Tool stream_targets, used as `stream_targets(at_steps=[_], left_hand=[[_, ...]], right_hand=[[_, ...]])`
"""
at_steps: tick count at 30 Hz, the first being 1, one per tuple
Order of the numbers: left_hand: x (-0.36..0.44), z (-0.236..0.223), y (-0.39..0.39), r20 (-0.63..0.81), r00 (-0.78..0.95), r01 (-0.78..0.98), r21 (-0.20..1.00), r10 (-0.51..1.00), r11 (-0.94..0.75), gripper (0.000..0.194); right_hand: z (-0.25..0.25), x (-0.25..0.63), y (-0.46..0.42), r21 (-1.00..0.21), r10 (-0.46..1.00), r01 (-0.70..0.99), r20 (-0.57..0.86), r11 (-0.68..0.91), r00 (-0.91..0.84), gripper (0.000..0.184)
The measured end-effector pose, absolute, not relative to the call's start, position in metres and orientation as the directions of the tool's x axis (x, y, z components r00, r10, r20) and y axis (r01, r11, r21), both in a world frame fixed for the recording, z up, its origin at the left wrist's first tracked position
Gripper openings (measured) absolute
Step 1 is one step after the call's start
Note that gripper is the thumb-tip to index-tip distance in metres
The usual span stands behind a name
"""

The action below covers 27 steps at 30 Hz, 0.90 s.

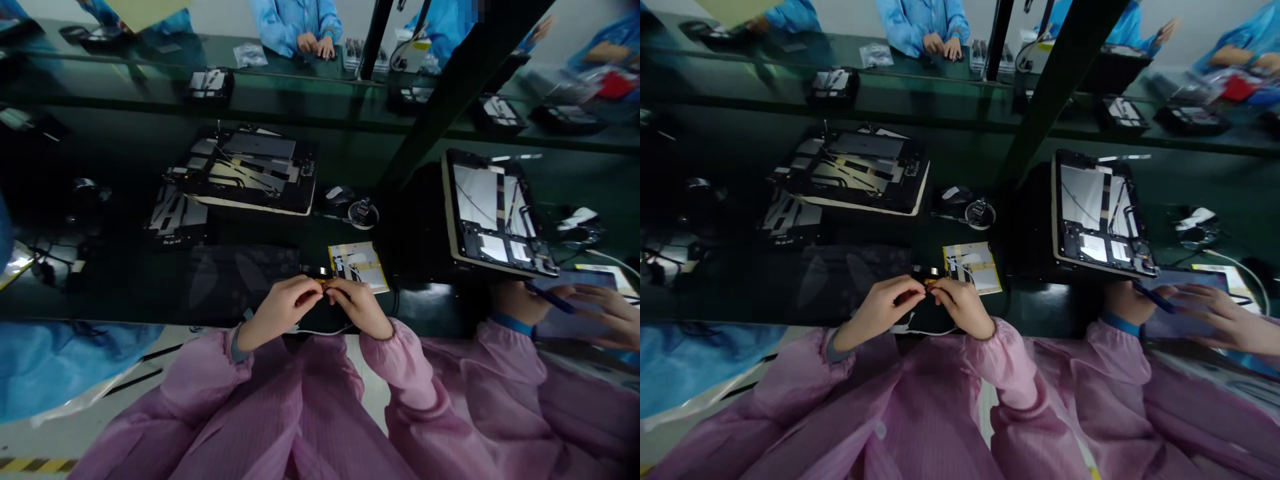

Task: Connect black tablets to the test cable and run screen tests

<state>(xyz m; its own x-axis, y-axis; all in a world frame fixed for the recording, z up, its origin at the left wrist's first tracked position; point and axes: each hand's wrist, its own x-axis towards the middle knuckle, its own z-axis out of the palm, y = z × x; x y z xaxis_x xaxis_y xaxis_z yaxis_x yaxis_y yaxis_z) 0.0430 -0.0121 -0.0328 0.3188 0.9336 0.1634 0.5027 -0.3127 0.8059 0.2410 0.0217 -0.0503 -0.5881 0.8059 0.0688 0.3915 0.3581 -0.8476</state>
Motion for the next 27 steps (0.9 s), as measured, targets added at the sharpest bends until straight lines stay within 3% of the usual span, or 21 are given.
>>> stream_targets(at_steps=[9, 27], left_hand=[[0.046, -0.049, -0.005, 0.16, 0.381, 0.631, 0.674, 0.91, -0.383, 0.011], [0.044, -0.049, -0.001, 0.125, 0.394, 0.605, 0.711, 0.91, -0.36, 0.01]], right_hand=[[-0.054, 0.237, 0.02, -0.754, 0.774, 0.429, 0.162, 0.498, -0.612, 0.018], [-0.061, 0.24, 0.021, -0.749, 0.774, 0.409, 0.213, 0.521, -0.596, 0.021]])
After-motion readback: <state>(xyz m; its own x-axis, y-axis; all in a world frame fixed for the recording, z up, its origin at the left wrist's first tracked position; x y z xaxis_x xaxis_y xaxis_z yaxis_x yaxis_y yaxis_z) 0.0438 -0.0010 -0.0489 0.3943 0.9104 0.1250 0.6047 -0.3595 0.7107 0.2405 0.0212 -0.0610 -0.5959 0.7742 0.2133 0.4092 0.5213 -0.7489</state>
